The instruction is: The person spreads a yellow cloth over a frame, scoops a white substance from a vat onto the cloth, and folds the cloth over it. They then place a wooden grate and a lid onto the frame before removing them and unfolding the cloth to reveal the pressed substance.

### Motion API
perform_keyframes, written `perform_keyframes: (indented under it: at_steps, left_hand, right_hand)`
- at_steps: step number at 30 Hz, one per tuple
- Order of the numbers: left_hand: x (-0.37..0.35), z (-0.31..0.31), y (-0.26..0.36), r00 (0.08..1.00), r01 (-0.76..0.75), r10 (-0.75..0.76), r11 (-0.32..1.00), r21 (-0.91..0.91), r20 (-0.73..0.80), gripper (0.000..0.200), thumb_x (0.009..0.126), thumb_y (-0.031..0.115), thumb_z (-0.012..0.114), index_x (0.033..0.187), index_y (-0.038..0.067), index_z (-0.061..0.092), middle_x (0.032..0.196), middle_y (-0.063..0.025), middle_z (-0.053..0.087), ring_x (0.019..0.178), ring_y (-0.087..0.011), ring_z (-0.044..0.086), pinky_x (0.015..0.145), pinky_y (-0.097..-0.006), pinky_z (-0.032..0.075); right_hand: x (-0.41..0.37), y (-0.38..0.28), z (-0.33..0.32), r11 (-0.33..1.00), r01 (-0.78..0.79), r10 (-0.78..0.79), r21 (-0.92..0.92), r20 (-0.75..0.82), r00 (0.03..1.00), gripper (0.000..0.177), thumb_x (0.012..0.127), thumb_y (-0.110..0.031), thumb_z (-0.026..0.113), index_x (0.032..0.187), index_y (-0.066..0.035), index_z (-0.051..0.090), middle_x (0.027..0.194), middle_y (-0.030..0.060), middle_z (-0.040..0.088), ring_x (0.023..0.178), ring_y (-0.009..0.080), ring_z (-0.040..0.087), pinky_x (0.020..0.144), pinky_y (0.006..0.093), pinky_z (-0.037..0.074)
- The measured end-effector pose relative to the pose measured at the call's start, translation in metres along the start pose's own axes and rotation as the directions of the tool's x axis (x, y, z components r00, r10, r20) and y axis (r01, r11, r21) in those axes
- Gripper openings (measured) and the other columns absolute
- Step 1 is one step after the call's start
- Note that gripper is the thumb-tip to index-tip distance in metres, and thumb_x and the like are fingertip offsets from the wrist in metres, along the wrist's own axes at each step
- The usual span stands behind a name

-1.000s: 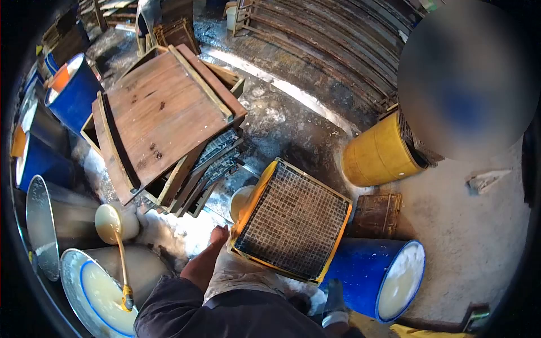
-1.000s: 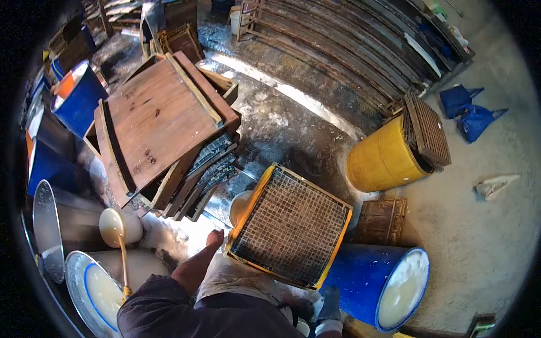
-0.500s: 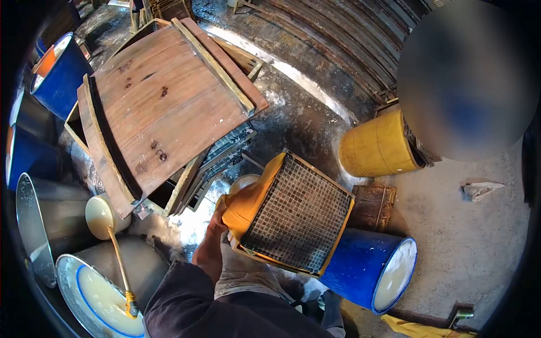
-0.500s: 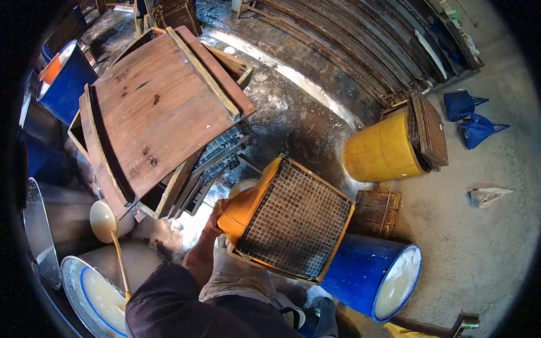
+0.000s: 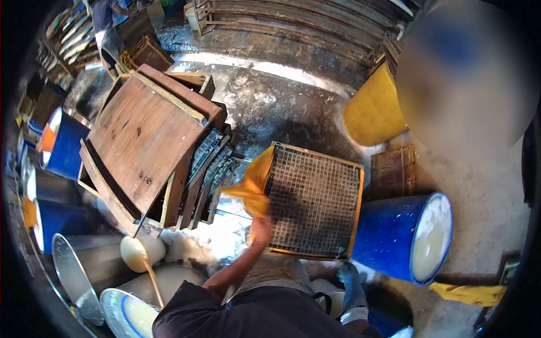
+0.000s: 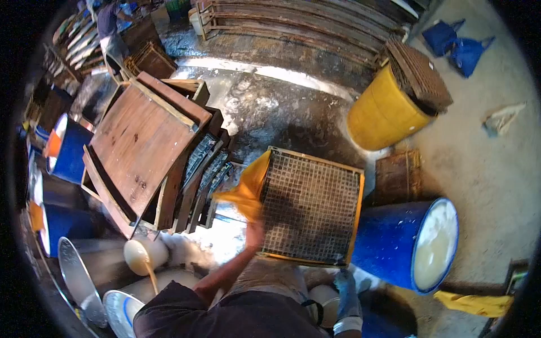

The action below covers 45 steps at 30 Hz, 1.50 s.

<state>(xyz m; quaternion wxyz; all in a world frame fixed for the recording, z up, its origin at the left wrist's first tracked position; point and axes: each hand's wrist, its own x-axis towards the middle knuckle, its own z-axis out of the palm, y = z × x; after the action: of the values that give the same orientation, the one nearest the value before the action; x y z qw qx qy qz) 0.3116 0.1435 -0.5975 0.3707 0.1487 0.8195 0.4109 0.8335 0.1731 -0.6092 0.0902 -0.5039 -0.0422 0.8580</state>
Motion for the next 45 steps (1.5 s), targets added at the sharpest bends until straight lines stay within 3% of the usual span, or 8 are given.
perform_keyframes:
  at_steps: [3, 7, 9, 20, 27, 30, 34, 45]
  left_hand:
    - [-0.060, 0.082, 0.014, 0.701, -0.466, 0.568, 0.823, -0.326, 0.431, 0.068, 0.088, 0.012, 0.063, 0.150, 0.010, 0.035, 0.111, -0.0167, 0.062, 0.097, -0.0303, 0.063, 0.085, -0.0394, 0.051]
    - [-0.093, 0.125, 0.021, 0.542, -0.406, 0.182, 0.911, 0.067, 0.820, 0.074, 0.092, 0.017, 0.066, 0.153, 0.011, 0.027, 0.134, -0.0157, 0.054, 0.099, -0.0251, 0.065, 0.090, -0.0355, 0.053]
    - [-0.094, 0.146, 0.036, 0.537, -0.464, 0.188, 0.880, 0.102, 0.822, 0.071, 0.091, 0.020, 0.068, 0.151, 0.011, 0.031, 0.128, -0.0135, 0.058, 0.098, -0.0230, 0.065, 0.083, -0.0336, 0.055]
    - [-0.006, 0.372, 0.191, 0.504, -0.808, 0.400, 0.531, 0.254, 0.766, 0.033, 0.091, 0.023, 0.065, 0.122, 0.009, 0.061, 0.096, -0.0137, 0.071, 0.084, -0.0282, 0.072, 0.069, -0.0388, 0.056]
    - [0.046, 0.518, 0.227, -0.080, -0.861, 0.606, -0.442, 0.251, 0.792, 0.053, 0.089, 0.036, 0.061, 0.137, 0.015, 0.051, 0.114, -0.0126, 0.068, 0.119, -0.0298, 0.058, 0.105, -0.0621, 0.031]
    - [0.024, 0.551, 0.232, 0.473, -0.680, 0.086, -0.597, 0.426, 0.877, 0.052, 0.087, 0.036, 0.064, 0.134, 0.015, 0.058, 0.119, -0.0100, 0.068, 0.119, -0.0286, 0.057, 0.104, -0.0639, 0.027]
    - [0.018, 0.582, 0.201, 0.503, -0.547, 0.040, -0.758, 0.354, 0.864, 0.042, 0.082, 0.038, 0.068, 0.112, 0.009, 0.072, 0.115, -0.0129, 0.069, 0.116, -0.0296, 0.058, 0.103, -0.0542, 0.028]
    - [0.038, 0.604, 0.226, 0.184, -0.982, 0.134, -0.006, 0.187, 0.974, 0.053, 0.077, 0.025, 0.076, 0.125, 0.014, 0.056, 0.111, -0.0121, 0.064, 0.098, -0.0292, 0.066, 0.076, -0.0458, 0.051]
  right_hand:
    - [0.016, 0.023, -0.036, 0.998, -0.009, 0.023, 0.055, -0.256, 0.966, 0.038, 0.089, -0.052, 0.054, 0.066, -0.022, 0.053, 0.057, -0.0003, 0.049, 0.046, 0.0224, 0.046, 0.041, 0.0381, 0.034]
    - [0.042, 0.037, -0.081, 0.929, 0.337, -0.365, -0.155, -0.227, 0.903, 0.041, 0.087, -0.053, 0.059, 0.076, -0.013, 0.064, 0.066, 0.0032, 0.058, 0.055, 0.0240, 0.053, 0.044, 0.0378, 0.039]
    - [0.049, 0.049, -0.077, 0.624, 0.424, -0.781, -0.657, -0.550, 0.297, 0.044, 0.087, -0.053, 0.061, 0.082, -0.009, 0.067, 0.072, 0.0050, 0.063, 0.059, 0.0246, 0.057, 0.047, 0.0391, 0.043]
    - [0.114, -0.071, -0.111, 0.958, -0.100, -0.030, -0.268, -0.441, 0.897, 0.056, 0.086, -0.050, 0.067, 0.120, -0.005, 0.063, 0.109, 0.0075, 0.069, 0.088, 0.0199, 0.064, 0.072, 0.0396, 0.051]
    - [0.137, -0.095, -0.131, 0.989, 0.103, -0.127, -0.109, -0.244, 0.961, 0.053, 0.088, -0.045, 0.067, 0.121, -0.004, 0.063, 0.108, 0.0087, 0.068, 0.090, 0.0208, 0.064, 0.074, 0.0409, 0.053]
    - [0.141, -0.090, -0.132, 0.984, 0.176, -0.172, 0.001, -0.206, 0.963, 0.051, 0.089, -0.043, 0.067, 0.121, -0.003, 0.062, 0.108, 0.0093, 0.068, 0.090, 0.0212, 0.065, 0.074, 0.0414, 0.054]
    - [0.161, -0.077, -0.133, 0.948, 0.273, -0.239, 0.161, -0.203, 0.950, 0.049, 0.090, -0.040, 0.067, 0.121, -0.002, 0.062, 0.108, 0.0100, 0.067, 0.091, 0.0218, 0.065, 0.075, 0.0421, 0.055]
    - [0.033, -0.090, -0.087, 0.602, 0.580, -0.777, -0.549, -0.570, 0.267, 0.045, 0.092, -0.035, 0.067, 0.120, 0.000, 0.061, 0.109, 0.0134, 0.068, 0.095, 0.0226, 0.066, 0.081, 0.0395, 0.056]
